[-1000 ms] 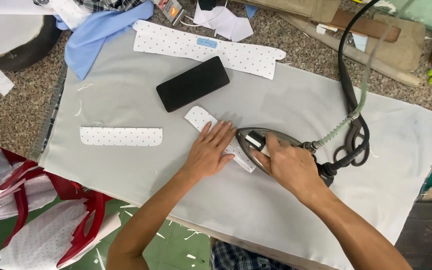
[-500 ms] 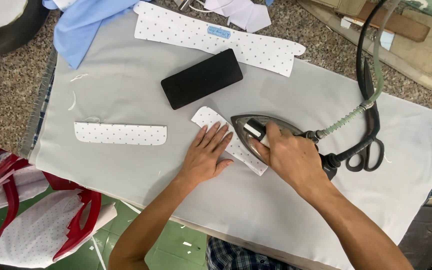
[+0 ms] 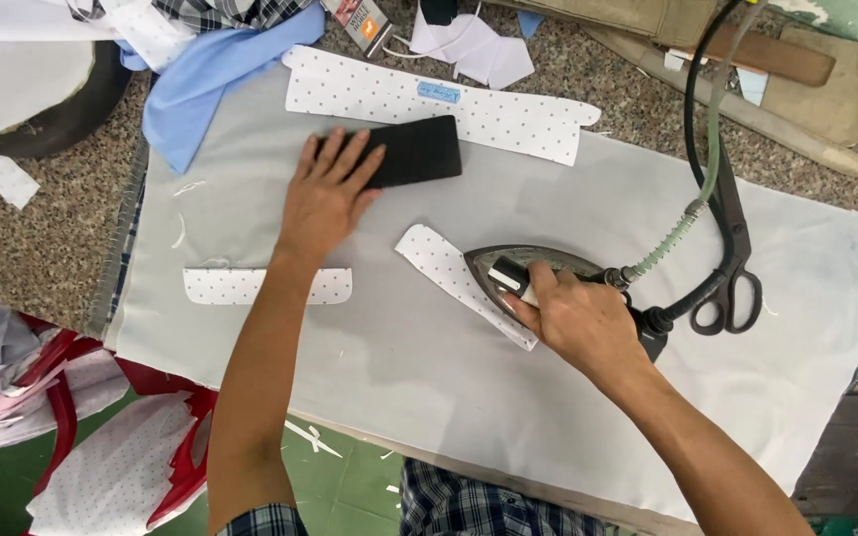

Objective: The person irons several small white fabric pieces with black dots on a worktable. They repeatedly position each piece, press it with a steam iron, and use a black rectangular pressing block to smooth the edges. The person handles the pieces one at a time, moving finished pieces aside and continuing with the next.

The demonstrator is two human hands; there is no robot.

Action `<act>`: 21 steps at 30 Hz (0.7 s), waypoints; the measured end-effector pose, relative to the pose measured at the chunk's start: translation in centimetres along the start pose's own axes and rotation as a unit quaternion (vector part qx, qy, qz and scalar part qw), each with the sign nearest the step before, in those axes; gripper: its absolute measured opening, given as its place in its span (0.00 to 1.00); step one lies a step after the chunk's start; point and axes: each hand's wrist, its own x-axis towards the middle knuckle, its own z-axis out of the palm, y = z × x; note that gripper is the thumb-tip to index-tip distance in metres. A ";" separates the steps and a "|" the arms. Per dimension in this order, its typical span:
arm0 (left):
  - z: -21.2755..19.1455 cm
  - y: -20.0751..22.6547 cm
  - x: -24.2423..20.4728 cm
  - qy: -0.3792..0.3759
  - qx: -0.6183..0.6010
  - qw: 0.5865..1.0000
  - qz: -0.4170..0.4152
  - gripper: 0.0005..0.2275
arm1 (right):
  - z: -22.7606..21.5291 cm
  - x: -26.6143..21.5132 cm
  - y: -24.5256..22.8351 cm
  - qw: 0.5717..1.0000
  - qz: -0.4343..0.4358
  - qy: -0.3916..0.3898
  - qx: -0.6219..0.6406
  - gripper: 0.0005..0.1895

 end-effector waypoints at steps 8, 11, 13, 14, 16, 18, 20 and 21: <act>-2.8 16.2 -2.3 0.105 -0.041 0.993 -0.044 0.22 | -1.1 0.2 0.3 0.999 -0.030 -0.009 0.037 0.27; -0.5 18.8 -5.3 0.005 -0.098 0.993 -0.060 0.27 | -0.5 -0.2 0.3 0.998 -0.034 -0.026 0.036 0.28; 0.0 18.3 -6.3 -0.046 -0.089 0.991 -0.085 0.31 | -0.1 -0.2 0.3 0.999 -0.037 -0.022 0.034 0.27; -0.1 17.9 -6.6 -0.065 -0.089 0.989 -0.096 0.30 | 0.4 -0.2 0.4 1.000 -0.022 0.014 0.011 0.27; -0.3 17.0 -6.9 -0.086 -0.088 0.987 -0.104 0.30 | 1.5 0.5 0.1 0.999 -0.005 0.052 -0.009 0.27; 0.0 17.0 -7.0 -0.077 -0.093 0.987 -0.110 0.30 | 2.7 1.6 0.0 0.990 0.029 0.130 -0.036 0.25; 0.2 17.2 -7.1 -0.085 -0.102 0.984 -0.119 0.29 | 2.2 2.5 -0.4 0.989 0.018 0.138 -0.052 0.25; 0.1 17.0 -7.0 -0.091 -0.106 0.983 -0.121 0.28 | 2.0 3.0 -0.7 0.986 0.011 0.154 -0.064 0.25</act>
